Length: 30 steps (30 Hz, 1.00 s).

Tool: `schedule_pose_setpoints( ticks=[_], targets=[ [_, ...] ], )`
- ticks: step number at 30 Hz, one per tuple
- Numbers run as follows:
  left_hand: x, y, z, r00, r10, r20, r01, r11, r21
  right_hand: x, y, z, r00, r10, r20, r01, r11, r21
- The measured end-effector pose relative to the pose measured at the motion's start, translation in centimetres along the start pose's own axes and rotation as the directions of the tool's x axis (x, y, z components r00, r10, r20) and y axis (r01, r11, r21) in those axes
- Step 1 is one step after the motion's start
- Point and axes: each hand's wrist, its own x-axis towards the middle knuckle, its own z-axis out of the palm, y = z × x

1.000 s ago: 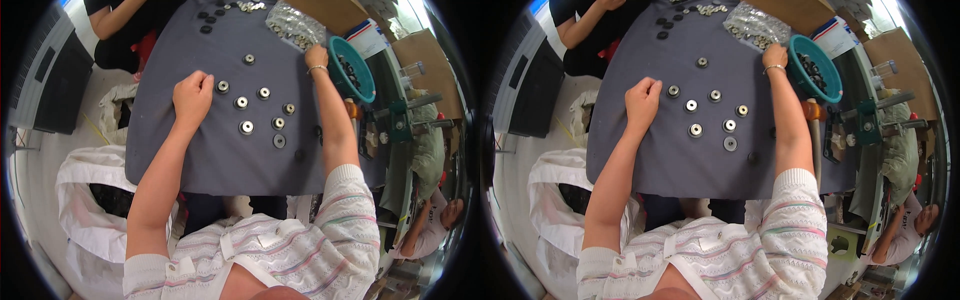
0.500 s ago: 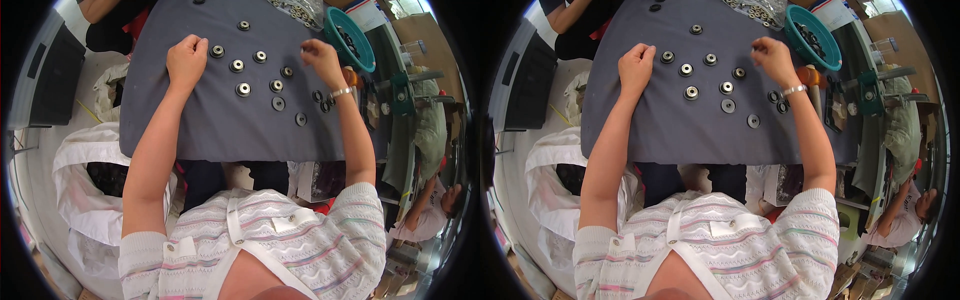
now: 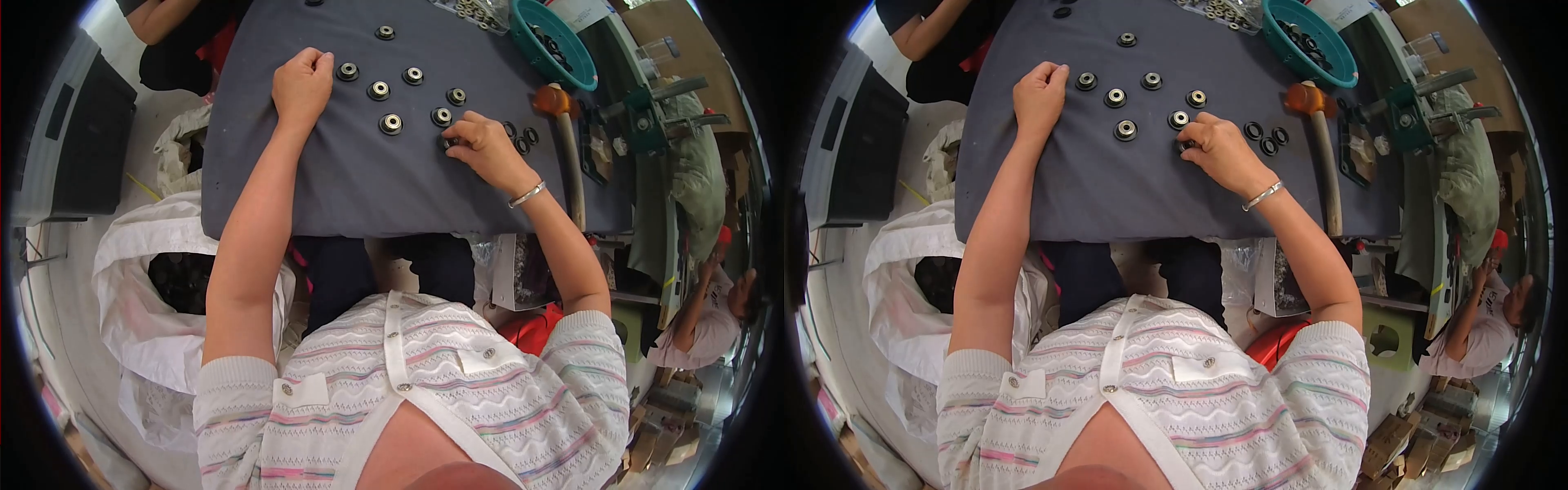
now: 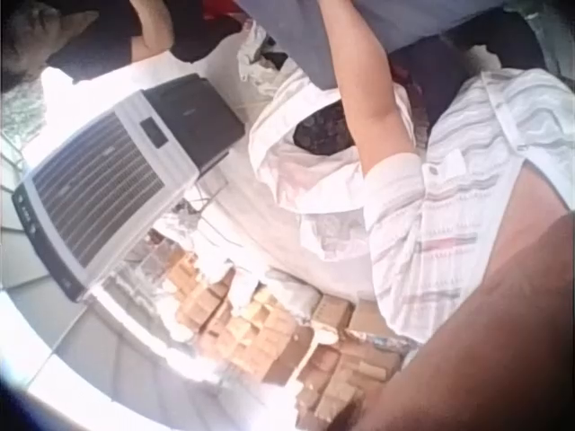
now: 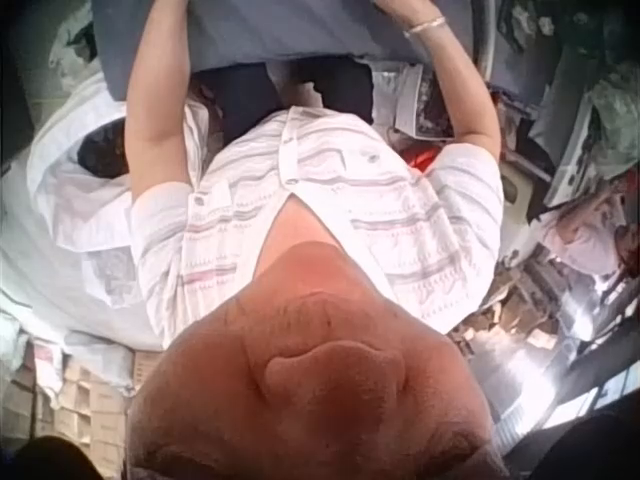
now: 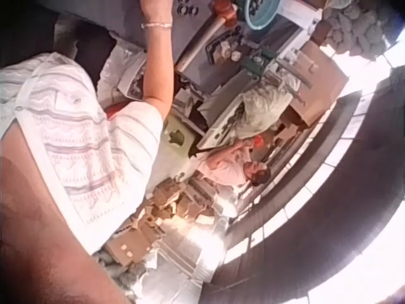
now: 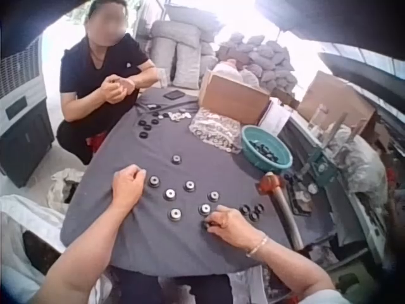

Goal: The person assembles circular mechanical components by inserting metal inserts into rubber rings and then securing them into black casings with a rubber mallet.

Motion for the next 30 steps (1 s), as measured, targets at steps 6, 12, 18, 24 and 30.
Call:
schedule_pose_setpoints(
  ticks=[6, 12, 18, 24, 30],
  targets=[
    [0.1, -0.2, 0.1, 1.000, 0.016, 0.016, -0.017, 1.000, 0.020, 0.8, 0.3, -0.4, 0.983, 0.165, 0.084, -0.180, 0.960, 0.216],
    [0.3, -0.1, 0.0, 0.999, 0.023, 0.022, -0.024, 0.999, 0.046, 0.9, 1.1, -0.1, 0.992, 0.121, 0.044, -0.126, 0.981, 0.150],
    [0.1, -0.4, 0.1, 1.000, 0.001, 0.027, -0.002, 0.999, 0.054, 1.1, 0.7, 0.3, 0.996, 0.078, 0.051, -0.081, 0.995, 0.064],
    [0.0, 0.3, 0.0, 0.999, -0.017, 0.044, 0.013, 0.997, 0.080, 0.9, 0.7, 0.1, 1.000, 0.017, 0.025, -0.017, 1.000, -0.014],
    [0.0, 0.5, -0.1, 1.000, 0.012, 0.028, -0.014, 0.997, 0.079, 0.3, -0.5, 1.6, 0.994, -0.112, -0.016, 0.113, 0.993, 0.046]
  ],
)
